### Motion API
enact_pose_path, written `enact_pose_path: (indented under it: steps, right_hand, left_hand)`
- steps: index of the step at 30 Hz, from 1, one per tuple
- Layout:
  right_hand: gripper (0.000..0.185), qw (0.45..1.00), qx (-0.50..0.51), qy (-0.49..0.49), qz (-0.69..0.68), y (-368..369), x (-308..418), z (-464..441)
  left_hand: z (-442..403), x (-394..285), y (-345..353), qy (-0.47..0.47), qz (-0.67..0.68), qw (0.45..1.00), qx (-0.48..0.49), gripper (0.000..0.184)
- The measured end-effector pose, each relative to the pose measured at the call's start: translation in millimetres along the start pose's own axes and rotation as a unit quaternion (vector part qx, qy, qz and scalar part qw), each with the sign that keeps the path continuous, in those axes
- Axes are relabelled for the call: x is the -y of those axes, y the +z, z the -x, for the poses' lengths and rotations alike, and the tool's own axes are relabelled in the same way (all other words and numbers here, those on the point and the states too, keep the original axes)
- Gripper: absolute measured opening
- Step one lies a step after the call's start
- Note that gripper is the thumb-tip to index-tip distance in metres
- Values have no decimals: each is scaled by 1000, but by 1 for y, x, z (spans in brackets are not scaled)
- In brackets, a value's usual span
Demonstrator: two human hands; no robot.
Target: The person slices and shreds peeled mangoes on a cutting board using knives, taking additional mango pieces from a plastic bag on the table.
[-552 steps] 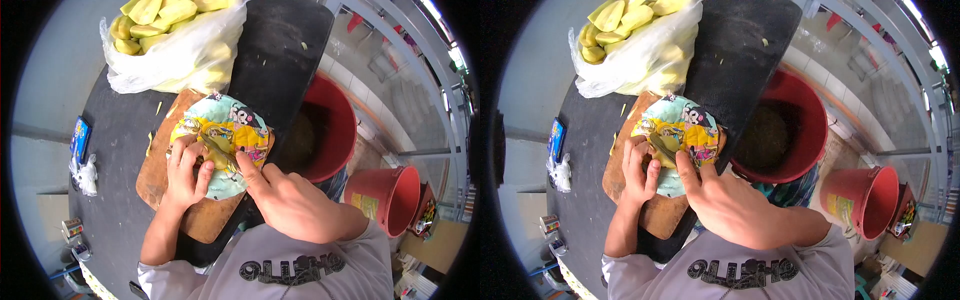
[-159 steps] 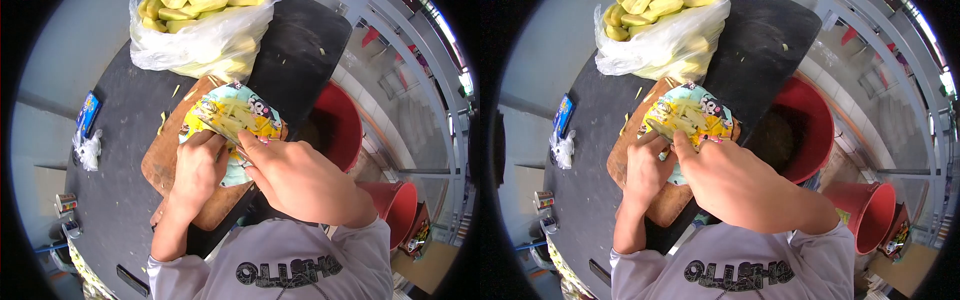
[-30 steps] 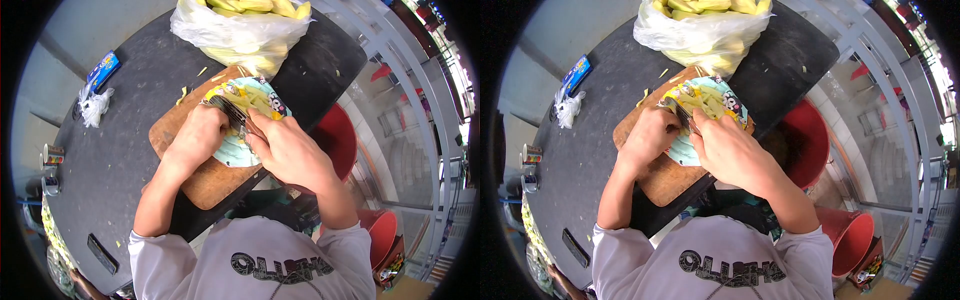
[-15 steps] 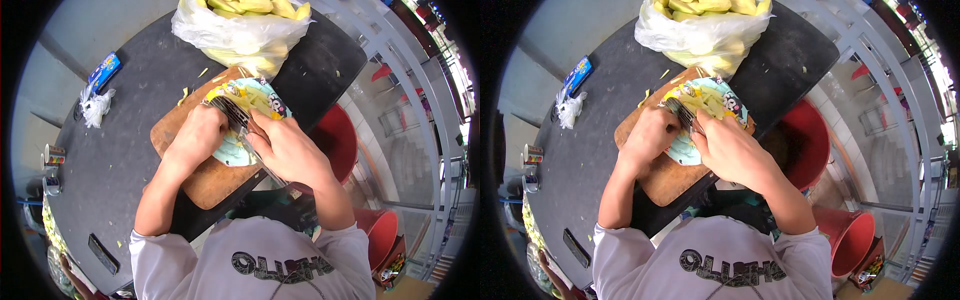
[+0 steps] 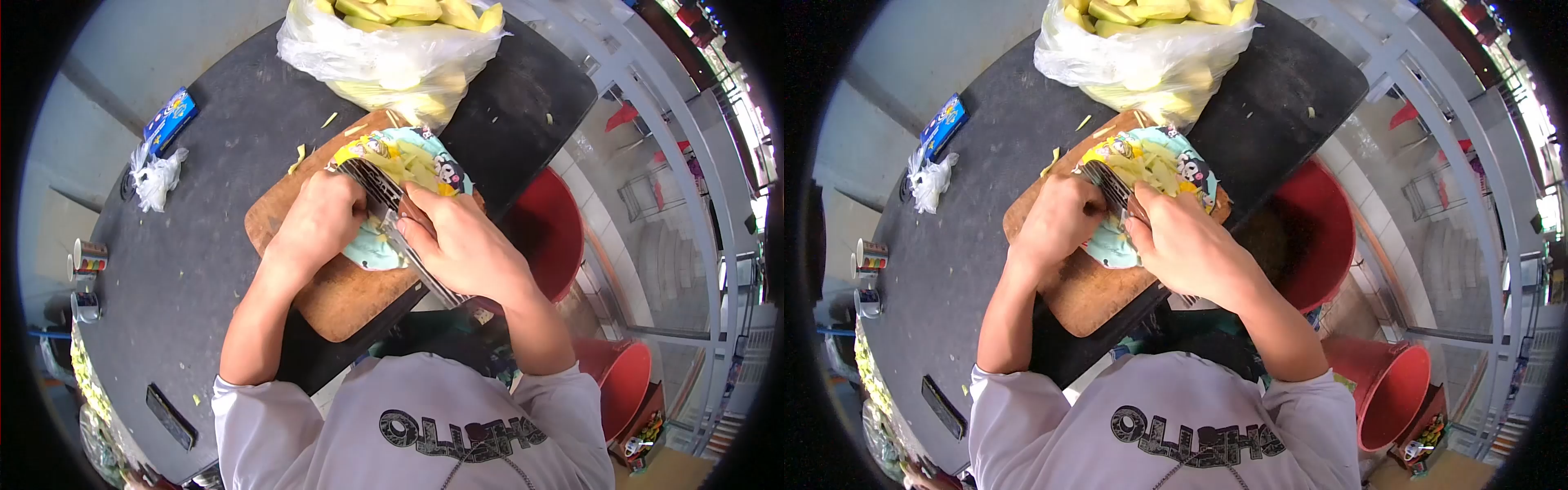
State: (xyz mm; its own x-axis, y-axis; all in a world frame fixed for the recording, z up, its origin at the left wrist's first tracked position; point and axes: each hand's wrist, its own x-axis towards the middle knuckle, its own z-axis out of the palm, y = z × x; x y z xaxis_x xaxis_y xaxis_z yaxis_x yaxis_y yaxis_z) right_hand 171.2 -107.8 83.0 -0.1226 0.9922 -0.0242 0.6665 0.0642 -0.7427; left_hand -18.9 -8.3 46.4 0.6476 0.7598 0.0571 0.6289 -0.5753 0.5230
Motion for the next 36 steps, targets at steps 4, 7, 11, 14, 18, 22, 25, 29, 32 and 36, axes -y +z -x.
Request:
enact_pose_path:
  steps: [4,7,11,14,18,22,25,29,32,36]
  right_hand:
    - [38,999,-26,-24,-11,-14,-4,9]
    - [36,994,-79,-5,-74,-36,3,23]
    - [37,984,-140,3,-109,-46,-7,37]
    - [37,979,-162,24,-124,-44,-25,48]
    - [39,964,-177,71,-184,-46,-39,65]
    - [40,940,-208,93,-254,-44,-55,82]
    - [40,932,-221,111,-266,-47,-64,96]
    - [41,901,-272,135,-309,-48,-82,119]
    - [43,888,-324,175,-275,-53,-95,142]
    - [41,843,-490,89,-202,-35,-131,170]
  left_hand:
    - [-1,5,-4,-7,18,1000,15,16]
    - [2,6,-16,-2,20,1000,4,25]
    - [1,14,-22,-77,-29,995,-54,42]
    - [2,12,-19,-76,-65,994,-41,46]
    - [-3,6,-12,-115,-13,993,23,50]
    - [-16,7,-1,-73,-29,997,24,58]
    - [-25,-6,3,-45,-10,999,29,65]
    - [-50,-28,21,-20,38,997,63,77]
    - [-73,-58,46,32,62,995,77,72]
    - [-101,-101,85,135,145,978,57,57]
